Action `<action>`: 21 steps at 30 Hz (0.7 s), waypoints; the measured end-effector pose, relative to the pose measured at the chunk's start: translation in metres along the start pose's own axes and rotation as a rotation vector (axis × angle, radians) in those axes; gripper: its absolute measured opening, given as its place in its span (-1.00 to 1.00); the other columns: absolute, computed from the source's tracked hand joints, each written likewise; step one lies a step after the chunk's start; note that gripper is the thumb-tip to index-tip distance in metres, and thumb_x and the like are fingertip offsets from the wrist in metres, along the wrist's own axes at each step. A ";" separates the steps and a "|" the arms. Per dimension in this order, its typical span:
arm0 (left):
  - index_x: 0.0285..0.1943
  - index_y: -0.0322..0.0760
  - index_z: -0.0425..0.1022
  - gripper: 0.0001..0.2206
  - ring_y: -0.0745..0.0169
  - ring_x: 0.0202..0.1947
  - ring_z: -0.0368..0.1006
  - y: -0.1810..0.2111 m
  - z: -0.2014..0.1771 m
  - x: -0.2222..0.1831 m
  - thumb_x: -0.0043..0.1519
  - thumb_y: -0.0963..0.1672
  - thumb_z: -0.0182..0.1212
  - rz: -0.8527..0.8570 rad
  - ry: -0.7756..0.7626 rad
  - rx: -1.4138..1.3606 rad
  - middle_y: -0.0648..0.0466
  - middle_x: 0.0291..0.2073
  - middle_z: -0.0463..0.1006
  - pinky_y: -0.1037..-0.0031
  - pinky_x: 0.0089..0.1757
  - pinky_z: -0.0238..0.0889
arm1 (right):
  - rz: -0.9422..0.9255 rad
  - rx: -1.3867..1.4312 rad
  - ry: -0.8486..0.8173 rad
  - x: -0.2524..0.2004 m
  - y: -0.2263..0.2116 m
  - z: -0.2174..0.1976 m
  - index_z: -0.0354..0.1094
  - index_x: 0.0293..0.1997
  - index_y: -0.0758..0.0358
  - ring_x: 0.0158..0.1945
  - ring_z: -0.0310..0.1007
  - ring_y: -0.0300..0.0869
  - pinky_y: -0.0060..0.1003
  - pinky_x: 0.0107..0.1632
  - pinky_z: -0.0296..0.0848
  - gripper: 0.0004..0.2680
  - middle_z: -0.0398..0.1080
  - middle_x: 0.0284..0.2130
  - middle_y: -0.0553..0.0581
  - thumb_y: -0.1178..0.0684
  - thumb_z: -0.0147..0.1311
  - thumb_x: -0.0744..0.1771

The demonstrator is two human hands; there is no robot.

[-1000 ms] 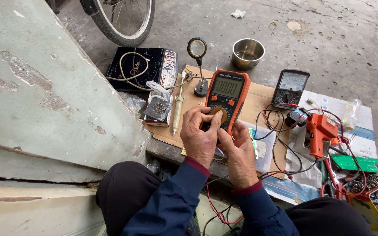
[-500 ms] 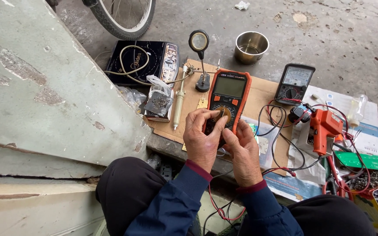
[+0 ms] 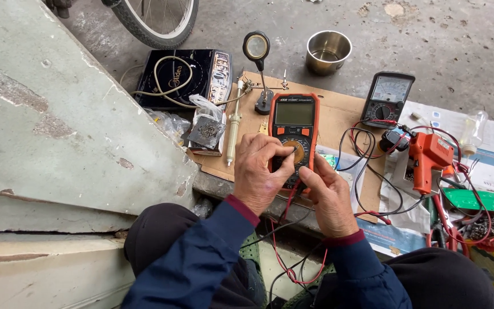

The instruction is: Testing a circuit board with a digital multimeter to check for electrical signals and diagnose faults.

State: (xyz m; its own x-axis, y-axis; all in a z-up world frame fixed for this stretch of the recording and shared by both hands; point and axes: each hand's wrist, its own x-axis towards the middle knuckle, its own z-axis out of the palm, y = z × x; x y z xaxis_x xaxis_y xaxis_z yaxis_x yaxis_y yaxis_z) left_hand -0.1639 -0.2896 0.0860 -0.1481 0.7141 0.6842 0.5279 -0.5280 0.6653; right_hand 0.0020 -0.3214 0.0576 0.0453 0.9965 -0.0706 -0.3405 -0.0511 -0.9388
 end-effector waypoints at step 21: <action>-0.21 0.10 0.71 -0.89 0.30 0.04 0.51 -0.009 -0.044 0.026 0.24 -0.15 0.51 0.277 -0.430 -0.075 0.34 -0.20 0.65 0.37 0.12 0.15 | 0.094 -0.010 -0.044 -0.009 -0.024 0.001 0.43 0.40 0.45 -0.13 0.69 0.05 -0.06 -0.17 0.76 -0.47 0.60 -0.09 0.37 0.16 0.36 0.23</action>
State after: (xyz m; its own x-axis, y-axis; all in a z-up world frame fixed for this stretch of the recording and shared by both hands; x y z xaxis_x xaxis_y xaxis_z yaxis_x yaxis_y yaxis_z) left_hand -0.2095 -0.2864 0.1108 0.3548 0.6587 0.6635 0.4344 -0.7446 0.5069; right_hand 0.0090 -0.3289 0.0807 -0.0282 0.9891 -0.1442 -0.3319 -0.1453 -0.9321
